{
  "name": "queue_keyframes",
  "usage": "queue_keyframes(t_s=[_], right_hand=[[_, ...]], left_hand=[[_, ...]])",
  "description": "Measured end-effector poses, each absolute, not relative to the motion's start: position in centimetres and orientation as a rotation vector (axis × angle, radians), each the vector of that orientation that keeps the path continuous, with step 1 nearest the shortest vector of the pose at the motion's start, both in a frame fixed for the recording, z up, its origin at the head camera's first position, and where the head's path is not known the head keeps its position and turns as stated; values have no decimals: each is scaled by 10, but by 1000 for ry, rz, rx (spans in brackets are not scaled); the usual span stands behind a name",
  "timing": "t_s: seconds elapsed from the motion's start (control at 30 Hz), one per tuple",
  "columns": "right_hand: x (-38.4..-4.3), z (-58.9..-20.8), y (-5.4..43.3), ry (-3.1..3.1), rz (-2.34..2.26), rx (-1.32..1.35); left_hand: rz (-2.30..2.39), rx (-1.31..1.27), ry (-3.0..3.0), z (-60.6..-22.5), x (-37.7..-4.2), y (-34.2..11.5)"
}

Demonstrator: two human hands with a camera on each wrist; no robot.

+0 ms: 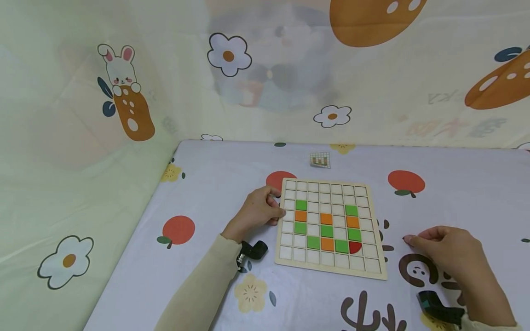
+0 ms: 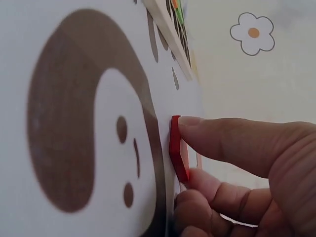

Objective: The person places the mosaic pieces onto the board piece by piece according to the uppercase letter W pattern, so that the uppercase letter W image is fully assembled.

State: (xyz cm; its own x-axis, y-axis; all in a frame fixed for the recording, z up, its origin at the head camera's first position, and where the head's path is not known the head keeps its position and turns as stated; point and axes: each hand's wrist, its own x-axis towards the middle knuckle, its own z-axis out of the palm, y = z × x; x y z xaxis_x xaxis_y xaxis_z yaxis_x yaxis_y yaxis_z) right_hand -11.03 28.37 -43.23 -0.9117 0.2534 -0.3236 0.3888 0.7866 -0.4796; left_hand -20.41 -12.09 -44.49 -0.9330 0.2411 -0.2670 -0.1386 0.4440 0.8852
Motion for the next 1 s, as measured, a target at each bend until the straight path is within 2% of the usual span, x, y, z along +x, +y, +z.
queue_keyframes(t_s=[0.17, 0.57, 1.0], right_hand=[[-111, -434, 283, 2695, -845, 483], [-111, -430, 264, 2656, -853, 254], [-111, -429, 254, 2631, -820, 199]], left_hand=[[1485, 83, 2350, -445, -204, -121], [1512, 88, 2328, -444, -203, -122], [1504, 82, 2328, -444, -204, -121]])
